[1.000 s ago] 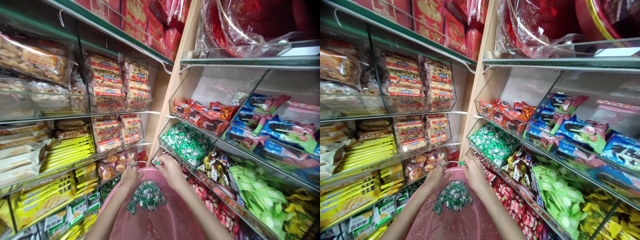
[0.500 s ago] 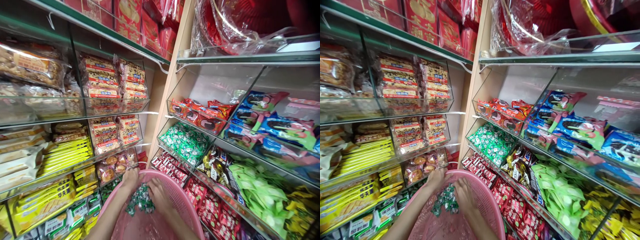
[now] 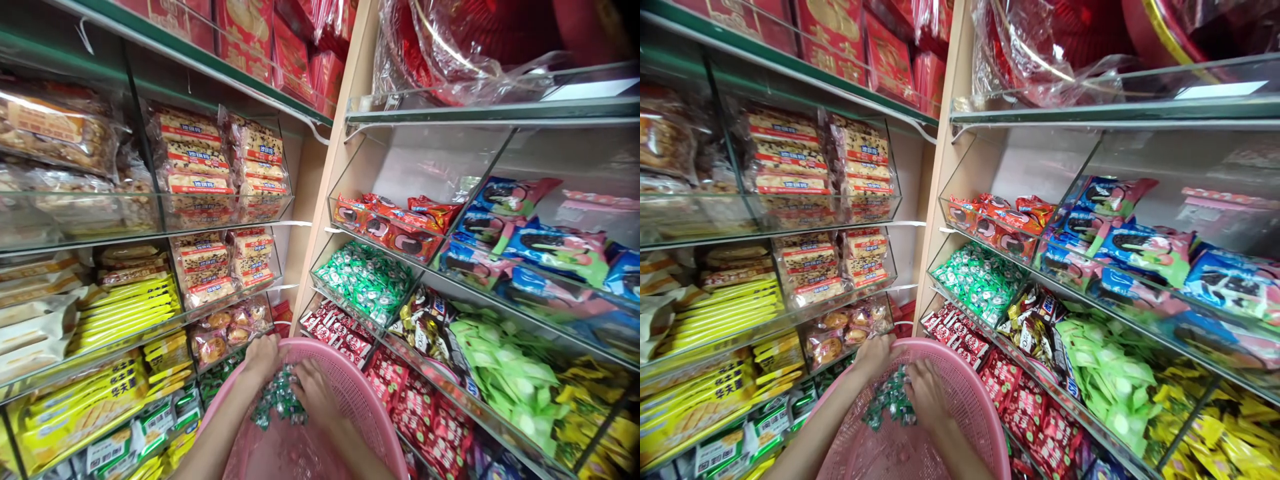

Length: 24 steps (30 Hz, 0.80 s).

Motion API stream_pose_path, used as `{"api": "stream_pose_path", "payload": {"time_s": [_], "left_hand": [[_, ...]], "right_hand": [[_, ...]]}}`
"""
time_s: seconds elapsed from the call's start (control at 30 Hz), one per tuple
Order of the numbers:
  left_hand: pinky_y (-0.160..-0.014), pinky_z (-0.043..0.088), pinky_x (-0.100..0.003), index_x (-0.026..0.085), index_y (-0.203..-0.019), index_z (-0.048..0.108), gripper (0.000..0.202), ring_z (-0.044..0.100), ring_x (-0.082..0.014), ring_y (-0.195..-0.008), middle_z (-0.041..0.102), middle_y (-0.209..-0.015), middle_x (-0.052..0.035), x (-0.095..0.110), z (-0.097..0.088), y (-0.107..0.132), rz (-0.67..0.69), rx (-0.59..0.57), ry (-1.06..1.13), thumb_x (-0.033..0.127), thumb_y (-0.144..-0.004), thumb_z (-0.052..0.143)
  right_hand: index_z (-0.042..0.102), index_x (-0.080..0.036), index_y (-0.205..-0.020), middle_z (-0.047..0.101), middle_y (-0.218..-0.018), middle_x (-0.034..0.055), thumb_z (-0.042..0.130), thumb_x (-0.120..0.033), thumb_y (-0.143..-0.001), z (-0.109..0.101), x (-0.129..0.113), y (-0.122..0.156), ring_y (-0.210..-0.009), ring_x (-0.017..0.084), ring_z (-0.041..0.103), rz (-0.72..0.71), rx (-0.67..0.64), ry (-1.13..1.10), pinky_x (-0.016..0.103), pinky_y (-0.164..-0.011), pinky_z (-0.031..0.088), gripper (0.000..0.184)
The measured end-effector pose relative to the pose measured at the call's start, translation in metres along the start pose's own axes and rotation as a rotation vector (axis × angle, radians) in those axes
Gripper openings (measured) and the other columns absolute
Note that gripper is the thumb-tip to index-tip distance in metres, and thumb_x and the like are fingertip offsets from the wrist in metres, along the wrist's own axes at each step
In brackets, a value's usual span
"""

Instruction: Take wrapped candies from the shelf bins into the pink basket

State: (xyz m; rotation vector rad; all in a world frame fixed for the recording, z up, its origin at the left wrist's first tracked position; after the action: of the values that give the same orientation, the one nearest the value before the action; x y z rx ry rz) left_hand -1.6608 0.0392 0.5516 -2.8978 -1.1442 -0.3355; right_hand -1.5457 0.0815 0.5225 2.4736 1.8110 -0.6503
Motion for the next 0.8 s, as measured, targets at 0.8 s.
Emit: {"api": "stream_pose_path", "payload": {"time_s": [0.8], "left_hand": [[-0.078,0.045,-0.037,0.017,-0.098,0.061,0.047,0.061,-0.0283,-0.095,0.066,-0.097,-0.0147,-0.011,-0.006,0.005,-0.041,-0.009,0.048,0.051,-0.087,0.03]], "right_hand": [[0.05,-0.008,-0.109,0.065,-0.091,0.0156,0.051,-0.026,-0.082,-0.225,0.041,-0.064,-0.1,0.029,0.054,0.439,0.077,0.562,0.033,-0.071,0.04,0.031]]}}
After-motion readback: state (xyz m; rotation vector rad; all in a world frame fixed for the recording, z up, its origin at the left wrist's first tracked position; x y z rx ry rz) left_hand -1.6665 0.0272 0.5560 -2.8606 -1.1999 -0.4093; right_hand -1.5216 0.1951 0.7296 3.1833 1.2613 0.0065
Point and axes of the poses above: each hand's wrist, its own y-axis away from the middle knuckle, its own z-axis out of the palm, x = y × z, the point moved 9 cm from there along -y, towards the middle knuckle
